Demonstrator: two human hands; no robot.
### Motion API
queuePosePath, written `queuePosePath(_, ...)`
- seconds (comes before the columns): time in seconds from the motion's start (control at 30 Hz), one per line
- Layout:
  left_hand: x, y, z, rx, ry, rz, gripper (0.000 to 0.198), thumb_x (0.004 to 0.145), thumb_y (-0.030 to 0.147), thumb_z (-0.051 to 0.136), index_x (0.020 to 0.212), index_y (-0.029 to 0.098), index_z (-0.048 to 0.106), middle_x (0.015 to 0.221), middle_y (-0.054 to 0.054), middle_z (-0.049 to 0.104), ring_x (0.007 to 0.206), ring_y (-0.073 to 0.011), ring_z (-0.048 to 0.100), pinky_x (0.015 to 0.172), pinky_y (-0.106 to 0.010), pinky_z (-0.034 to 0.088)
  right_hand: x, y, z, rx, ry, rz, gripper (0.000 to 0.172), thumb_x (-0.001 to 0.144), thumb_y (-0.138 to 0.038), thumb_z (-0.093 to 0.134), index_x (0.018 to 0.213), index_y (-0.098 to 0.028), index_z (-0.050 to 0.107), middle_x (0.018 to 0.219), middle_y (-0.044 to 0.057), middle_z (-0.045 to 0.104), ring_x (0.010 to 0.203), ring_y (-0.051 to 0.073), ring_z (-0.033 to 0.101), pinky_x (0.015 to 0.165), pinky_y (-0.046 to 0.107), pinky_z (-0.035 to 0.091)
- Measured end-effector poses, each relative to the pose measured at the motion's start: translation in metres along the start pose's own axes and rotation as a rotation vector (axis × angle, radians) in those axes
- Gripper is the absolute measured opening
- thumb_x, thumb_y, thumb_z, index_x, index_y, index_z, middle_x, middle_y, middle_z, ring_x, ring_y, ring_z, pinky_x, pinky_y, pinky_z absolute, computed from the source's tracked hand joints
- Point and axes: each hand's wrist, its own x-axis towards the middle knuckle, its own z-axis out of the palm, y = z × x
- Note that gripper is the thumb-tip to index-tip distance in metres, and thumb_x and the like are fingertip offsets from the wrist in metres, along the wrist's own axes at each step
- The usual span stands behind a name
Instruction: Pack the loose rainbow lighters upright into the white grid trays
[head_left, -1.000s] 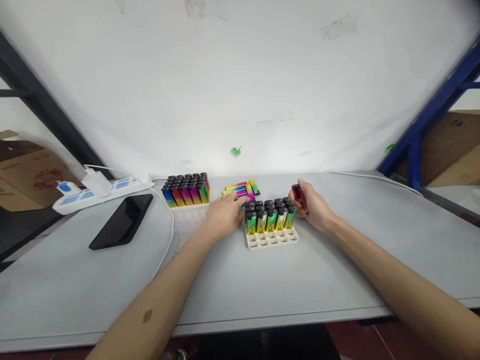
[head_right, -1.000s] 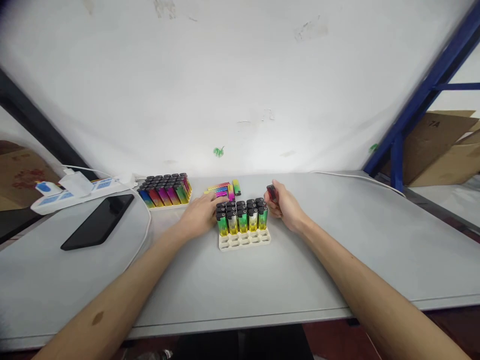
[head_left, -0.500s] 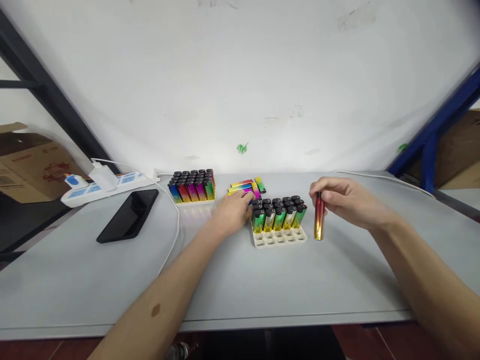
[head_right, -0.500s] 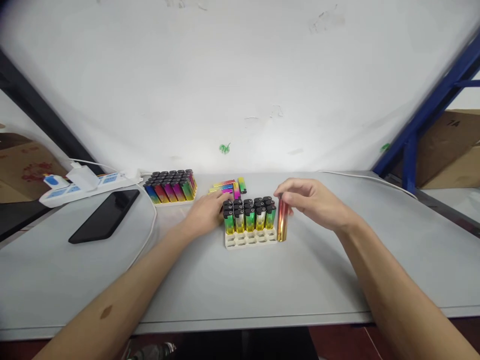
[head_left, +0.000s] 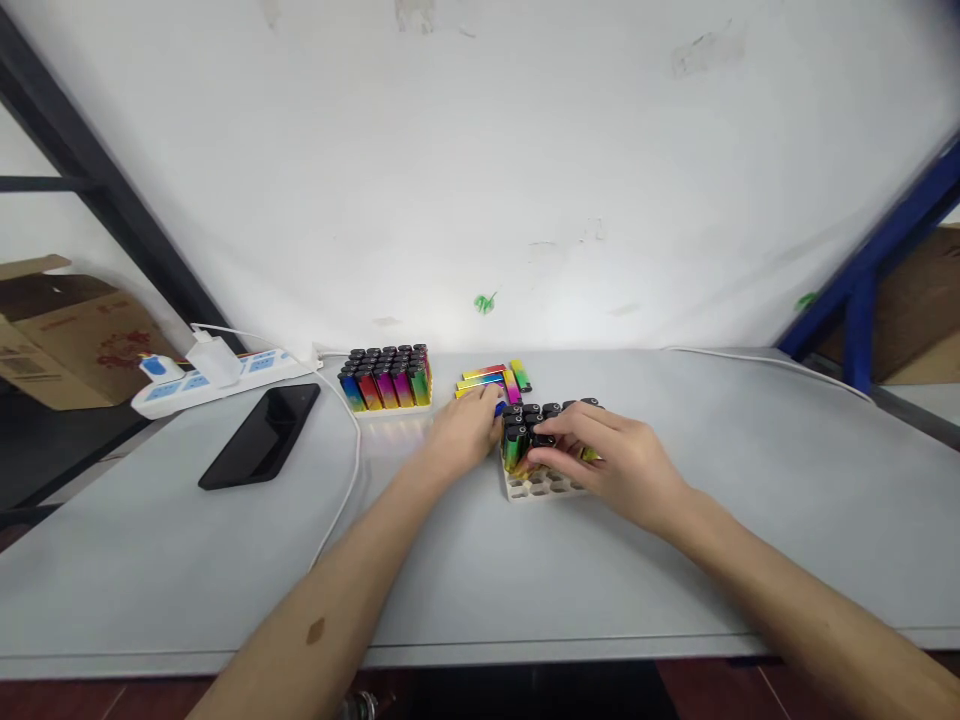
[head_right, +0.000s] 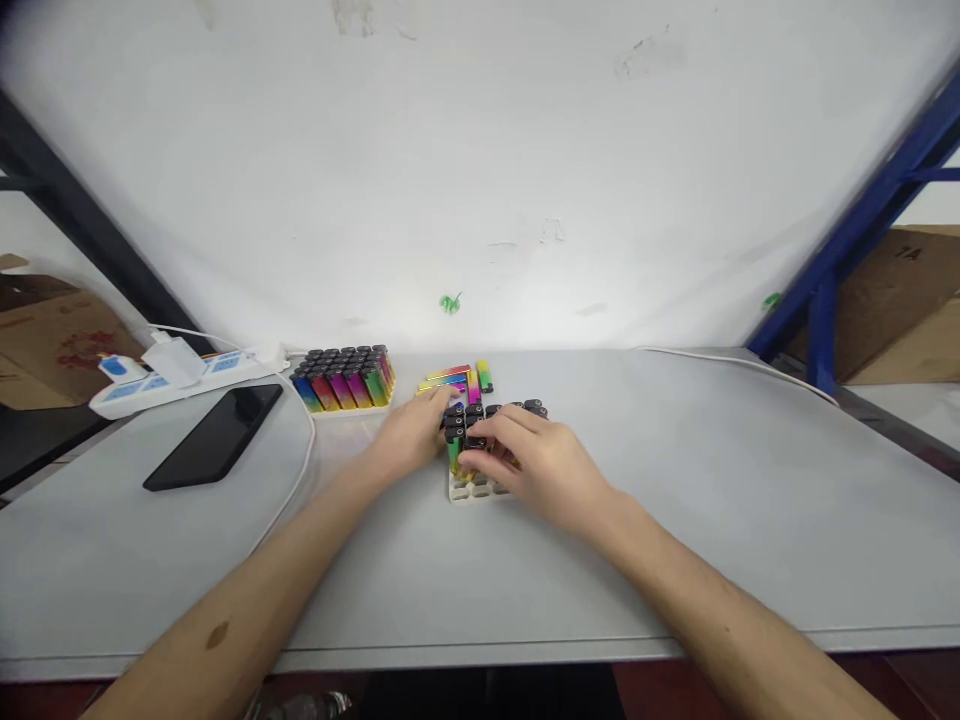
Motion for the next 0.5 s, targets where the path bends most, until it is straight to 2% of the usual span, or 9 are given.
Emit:
queuePosePath(0.13,0.000,0.003,-0.001,-0.044,-0.013,-0.028,0.020,0.089,0.021,0.050,0.109,0.020,0.051,0.115,-0.010,0.065,0.103,-0.0247,0.064,0.079,-0.032,0.049,-0.001,0.001,0.003,0.023,-0.004,0.056,0.017,0.087,-0.036,0.068,0.097,-0.023,0.064,0.076,0.002,0.067,0.058,0.012,0.062,0.055,0.024,0.053)
queuePosePath(0.23,0.001,0.005,-0.002,-0.064,-0.016,-0.067,0.018,0.090,0.021,0.050,0.107,0.018,0.053,0.116,-0.012,0.065,0.104,-0.0244,0.064,0.081,-0.032,0.050,-0.003,-0.001,0.007,0.045,-0.013,0.083,0.016,0.087,-0.036,0.068,0.089,-0.023,0.059,0.074,0.001,0.066,0.059,0.013,0.063,0.053,0.024,0.053)
queuePosePath(0.5,-0.002,0.009,-0.007,-0.041,-0.025,-0.175,0.020,0.091,0.034,0.049,0.098,0.017,0.058,0.102,-0.014,0.070,0.092,-0.0293,0.068,0.071,-0.036,0.050,-0.005,-0.004,0.012,0.103,-0.011,-0.051,0.014,0.088,-0.029,0.068,0.089,-0.023,0.055,0.080,0.003,0.066,0.064,0.013,0.063,0.056,0.024,0.053)
